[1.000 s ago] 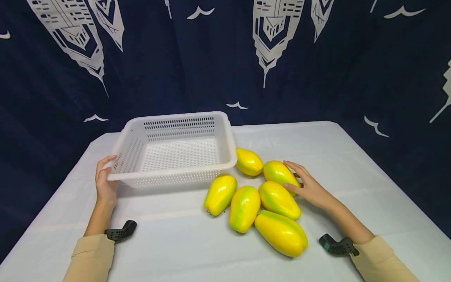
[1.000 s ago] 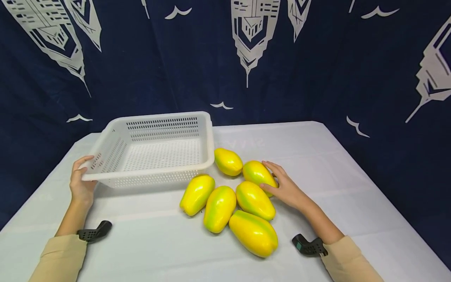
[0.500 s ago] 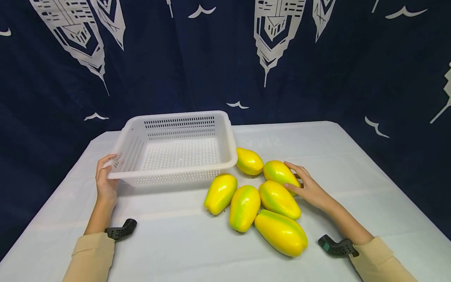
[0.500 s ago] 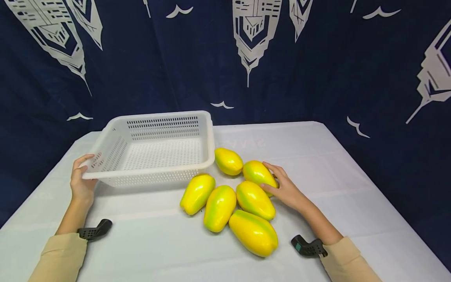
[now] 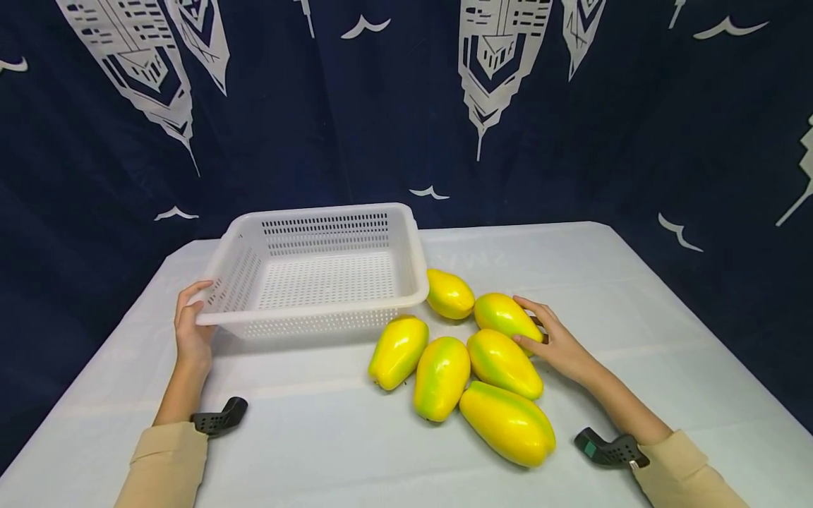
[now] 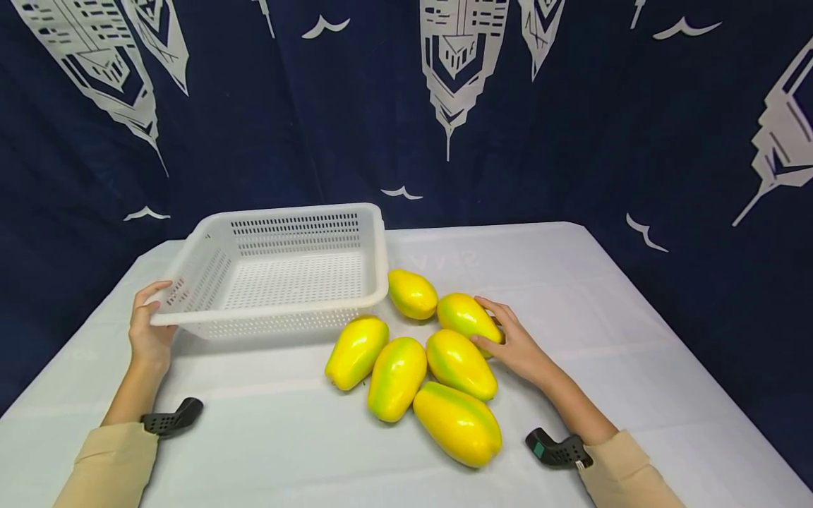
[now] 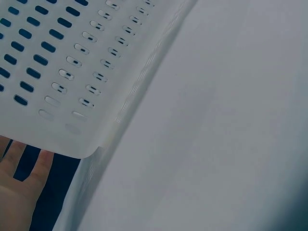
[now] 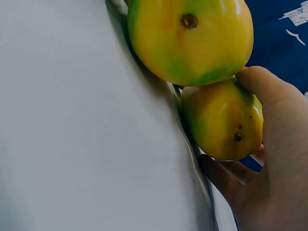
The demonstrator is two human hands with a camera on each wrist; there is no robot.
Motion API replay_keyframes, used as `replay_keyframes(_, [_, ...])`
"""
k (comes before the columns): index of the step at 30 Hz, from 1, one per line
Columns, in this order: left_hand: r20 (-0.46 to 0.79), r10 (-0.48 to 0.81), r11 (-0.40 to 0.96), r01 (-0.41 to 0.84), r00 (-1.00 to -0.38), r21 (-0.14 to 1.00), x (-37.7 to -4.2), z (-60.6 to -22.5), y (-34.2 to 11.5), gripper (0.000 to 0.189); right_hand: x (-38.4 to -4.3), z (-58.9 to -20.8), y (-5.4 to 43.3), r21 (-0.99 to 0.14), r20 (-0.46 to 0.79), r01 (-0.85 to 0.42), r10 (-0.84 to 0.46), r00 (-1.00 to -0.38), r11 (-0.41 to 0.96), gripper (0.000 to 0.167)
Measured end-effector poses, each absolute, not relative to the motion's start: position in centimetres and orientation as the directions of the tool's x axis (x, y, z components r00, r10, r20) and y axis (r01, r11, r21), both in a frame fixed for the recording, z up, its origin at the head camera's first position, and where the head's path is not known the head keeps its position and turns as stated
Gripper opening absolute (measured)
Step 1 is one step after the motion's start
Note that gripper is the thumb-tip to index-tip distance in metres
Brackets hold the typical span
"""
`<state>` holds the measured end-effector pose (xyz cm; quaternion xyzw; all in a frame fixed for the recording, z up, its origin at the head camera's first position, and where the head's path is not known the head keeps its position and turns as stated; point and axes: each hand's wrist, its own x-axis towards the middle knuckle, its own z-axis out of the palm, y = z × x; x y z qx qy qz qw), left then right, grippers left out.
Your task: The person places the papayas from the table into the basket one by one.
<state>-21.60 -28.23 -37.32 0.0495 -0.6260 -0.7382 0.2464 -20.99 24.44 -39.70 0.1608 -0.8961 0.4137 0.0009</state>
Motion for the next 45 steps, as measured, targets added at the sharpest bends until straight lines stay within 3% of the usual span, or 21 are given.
replay_keyframes(29, [0.235, -0.428, -0.114, 0.31, -0.873, 0.944, -21.69, -37.33, -28.2, 0.033, -20.72, -39.33, 24.16, -0.779, 0.122, -0.226, -0.212, -0.97, 0.586, 0.056])
replay_keyframes(45, [0.23, -0.413, -0.135, 0.309, -0.881, 0.941, -21.56, -37.22, -28.22, 0.033, -20.86, -39.63, 24.15, -0.781, 0.106, -0.223, -0.229, -0.968, 0.583, 0.065])
